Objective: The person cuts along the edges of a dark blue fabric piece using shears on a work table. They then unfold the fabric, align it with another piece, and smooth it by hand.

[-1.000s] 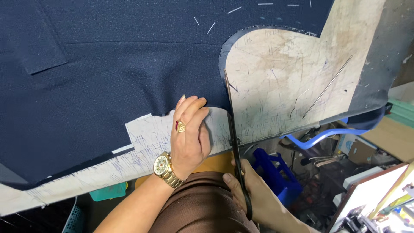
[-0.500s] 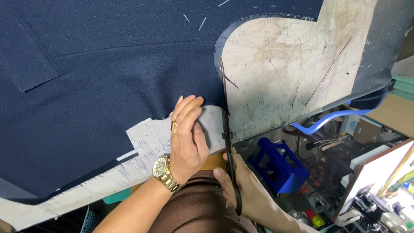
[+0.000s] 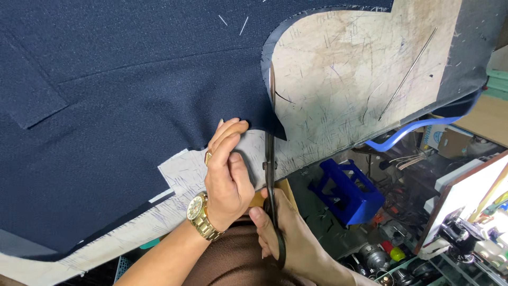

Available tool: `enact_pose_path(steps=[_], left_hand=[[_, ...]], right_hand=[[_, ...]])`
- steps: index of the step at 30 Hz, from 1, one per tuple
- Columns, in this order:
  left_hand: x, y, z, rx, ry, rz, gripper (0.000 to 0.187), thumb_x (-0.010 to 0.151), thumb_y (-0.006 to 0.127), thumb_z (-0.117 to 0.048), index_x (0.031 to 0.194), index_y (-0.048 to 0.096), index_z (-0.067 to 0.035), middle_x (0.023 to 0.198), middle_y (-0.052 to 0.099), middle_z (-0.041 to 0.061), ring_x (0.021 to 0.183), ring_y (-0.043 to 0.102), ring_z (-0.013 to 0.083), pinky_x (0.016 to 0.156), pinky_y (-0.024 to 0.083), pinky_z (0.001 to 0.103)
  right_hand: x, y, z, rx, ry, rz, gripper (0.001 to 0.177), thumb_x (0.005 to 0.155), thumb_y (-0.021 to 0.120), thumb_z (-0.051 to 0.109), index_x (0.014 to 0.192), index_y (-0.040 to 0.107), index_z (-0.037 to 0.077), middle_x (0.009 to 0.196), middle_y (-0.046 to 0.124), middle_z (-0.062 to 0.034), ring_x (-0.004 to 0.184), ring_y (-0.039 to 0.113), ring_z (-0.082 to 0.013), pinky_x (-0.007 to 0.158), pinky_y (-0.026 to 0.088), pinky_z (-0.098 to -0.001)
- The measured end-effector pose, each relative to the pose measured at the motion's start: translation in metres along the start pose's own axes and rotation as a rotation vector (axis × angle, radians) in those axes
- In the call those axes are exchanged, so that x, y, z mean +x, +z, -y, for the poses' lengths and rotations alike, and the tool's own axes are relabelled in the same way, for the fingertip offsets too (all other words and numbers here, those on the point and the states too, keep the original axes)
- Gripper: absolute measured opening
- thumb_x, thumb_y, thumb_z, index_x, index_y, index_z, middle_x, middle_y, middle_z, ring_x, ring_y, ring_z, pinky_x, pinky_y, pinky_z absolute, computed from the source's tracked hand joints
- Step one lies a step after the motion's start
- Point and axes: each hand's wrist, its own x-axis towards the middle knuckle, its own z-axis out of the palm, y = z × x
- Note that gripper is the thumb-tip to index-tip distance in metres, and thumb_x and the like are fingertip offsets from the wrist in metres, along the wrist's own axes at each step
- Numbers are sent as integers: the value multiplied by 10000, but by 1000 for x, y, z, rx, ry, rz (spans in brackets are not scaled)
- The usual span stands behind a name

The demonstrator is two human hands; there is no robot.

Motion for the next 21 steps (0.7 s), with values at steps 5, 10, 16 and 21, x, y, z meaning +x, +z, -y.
enact_pose_path(steps=[5, 10, 16, 21], left_hand=[[-1, -3, 4, -38, 0, 18, 263, 1071, 293, 5, 1315, 391, 14, 1317, 575, 280, 1306, 571, 438, 1239, 416, 626], [-1, -5, 2, -92, -40, -5, 237, 1115, 295, -70, 1321, 397, -16, 1302, 606, 259, 1306, 584, 419, 1245, 415, 614], [1, -10, -3, -186, -105, -6, 249, 1128, 293, -92, 1352, 371, -15, 1318, 601, 275, 1339, 564, 399, 1271, 398, 563], [3, -12, -4, -221, -117, -1, 265, 1116, 284, -47, 1365, 362, 0, 1319, 598, 298, 1353, 557, 396, 1288, 385, 550]], right_hand=[[6, 7, -1, -151, -47, -75, 310, 1006, 557, 347, 1207, 498, 119, 585, 439, -15, 439, 459, -120, 434, 488, -285], [5, 11, 3, -159, -41, -52, 354, 1005, 519, 389, 1210, 483, 103, 574, 429, -14, 453, 467, -125, 460, 494, -295], [4, 9, 0, -184, -29, -57, 385, 990, 516, 405, 1248, 498, 120, 618, 493, -22, 489, 518, -125, 486, 529, -284], [3, 1, 7, -194, -21, -55, 373, 986, 553, 399, 1200, 455, 110, 591, 474, -38, 444, 499, -144, 467, 521, -294]])
